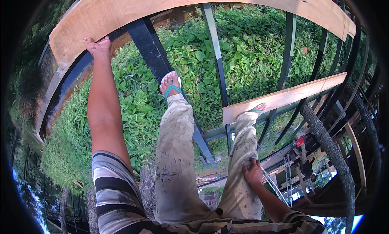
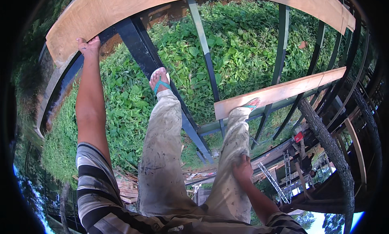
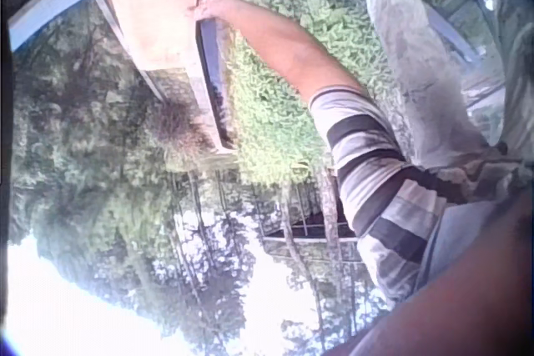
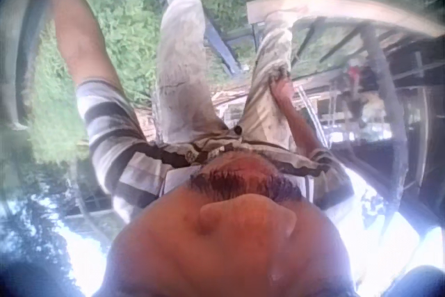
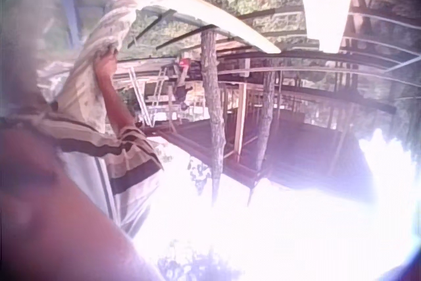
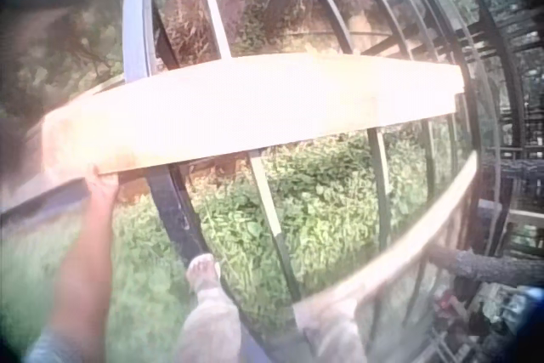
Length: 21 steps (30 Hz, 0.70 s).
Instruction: The person moves wooden boards on a metal frame and then uses a brush to apply black paint to the metal structure.
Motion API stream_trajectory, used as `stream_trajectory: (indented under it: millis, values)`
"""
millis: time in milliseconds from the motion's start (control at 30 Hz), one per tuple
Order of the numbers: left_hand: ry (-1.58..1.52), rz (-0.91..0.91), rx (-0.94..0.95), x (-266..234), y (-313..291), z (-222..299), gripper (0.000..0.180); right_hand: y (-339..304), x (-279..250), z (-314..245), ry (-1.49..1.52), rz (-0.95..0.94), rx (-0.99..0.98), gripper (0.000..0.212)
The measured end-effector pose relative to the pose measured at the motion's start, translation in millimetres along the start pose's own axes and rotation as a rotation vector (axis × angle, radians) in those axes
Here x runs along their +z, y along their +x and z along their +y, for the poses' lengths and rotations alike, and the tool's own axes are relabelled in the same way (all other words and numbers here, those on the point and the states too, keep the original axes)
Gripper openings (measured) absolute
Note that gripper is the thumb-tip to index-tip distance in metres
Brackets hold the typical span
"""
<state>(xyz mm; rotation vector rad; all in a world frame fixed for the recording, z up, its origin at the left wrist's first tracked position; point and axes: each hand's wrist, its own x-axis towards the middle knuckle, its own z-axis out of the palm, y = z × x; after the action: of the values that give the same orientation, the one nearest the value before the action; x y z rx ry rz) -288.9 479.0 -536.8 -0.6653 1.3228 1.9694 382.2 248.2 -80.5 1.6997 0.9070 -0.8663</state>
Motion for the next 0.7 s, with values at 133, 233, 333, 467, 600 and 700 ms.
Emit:
stream_trajectory:
  millis: [133,233,333,467,600,700]
  values:
    - [0.028,0.032,-0.037,-1,8,-8,0.031,-2,13,5,0.03,0.013,0.063,0.056]
    - [0.076,0.019,-0.065,15,22,-10,0.03,-4,17,8,0.034,0.008,0.077,0.057]
    - [0.128,-0.029,-0.067,-13,66,33,0.032,2,21,12,0.039,0.006,0.003,0.06]
    - [0.229,0.067,-0.193,13,38,-5,0.04,-14,27,8,0.067,0.006,0.109,0.06]
    - [0.299,0.061,-0.165,-40,-1,24,0.052,-4,13,6,0.094,-0.028,0.114,0.058]
    - [0.258,0.164,-0.217,-69,-80,16,0.053,4,26,23,0.168,0.063,0.088,0.055]
